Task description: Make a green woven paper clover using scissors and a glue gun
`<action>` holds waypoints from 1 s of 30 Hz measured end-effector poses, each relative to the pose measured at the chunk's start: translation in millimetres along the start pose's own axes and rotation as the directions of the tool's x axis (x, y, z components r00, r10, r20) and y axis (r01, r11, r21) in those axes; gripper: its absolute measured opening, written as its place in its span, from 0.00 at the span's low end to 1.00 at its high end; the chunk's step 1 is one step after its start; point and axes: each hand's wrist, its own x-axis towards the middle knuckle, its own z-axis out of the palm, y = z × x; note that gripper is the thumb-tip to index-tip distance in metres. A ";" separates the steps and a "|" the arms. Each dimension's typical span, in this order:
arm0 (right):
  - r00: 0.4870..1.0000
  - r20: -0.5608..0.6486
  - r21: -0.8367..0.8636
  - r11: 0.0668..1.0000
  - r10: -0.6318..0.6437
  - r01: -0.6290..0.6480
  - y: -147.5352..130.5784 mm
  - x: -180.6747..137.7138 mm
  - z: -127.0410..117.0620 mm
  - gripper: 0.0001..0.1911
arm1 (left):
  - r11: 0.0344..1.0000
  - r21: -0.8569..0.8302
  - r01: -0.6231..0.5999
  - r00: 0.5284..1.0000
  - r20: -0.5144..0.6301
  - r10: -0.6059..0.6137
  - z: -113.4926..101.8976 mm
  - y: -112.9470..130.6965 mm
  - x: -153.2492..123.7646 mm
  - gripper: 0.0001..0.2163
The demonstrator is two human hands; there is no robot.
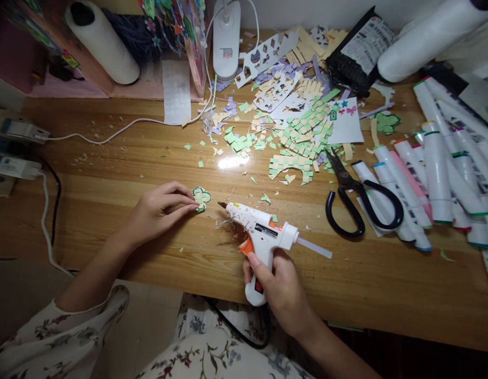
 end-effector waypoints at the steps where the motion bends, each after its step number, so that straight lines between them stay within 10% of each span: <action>1: 1.000 -0.006 0.006 1.000 0.001 -0.001 0.1 0.1 -0.1 0.24 | 1.000 0.005 0.000 1.000 -0.005 0.000 0.2 0.7 -0.2 0.05; 30: 0.999 -0.009 0.090 0.995 0.042 -0.041 4.6 -0.4 0.0 0.24 | 0.948 0.290 0.129 0.988 0.042 -0.147 8.3 28.8 -2.6 0.06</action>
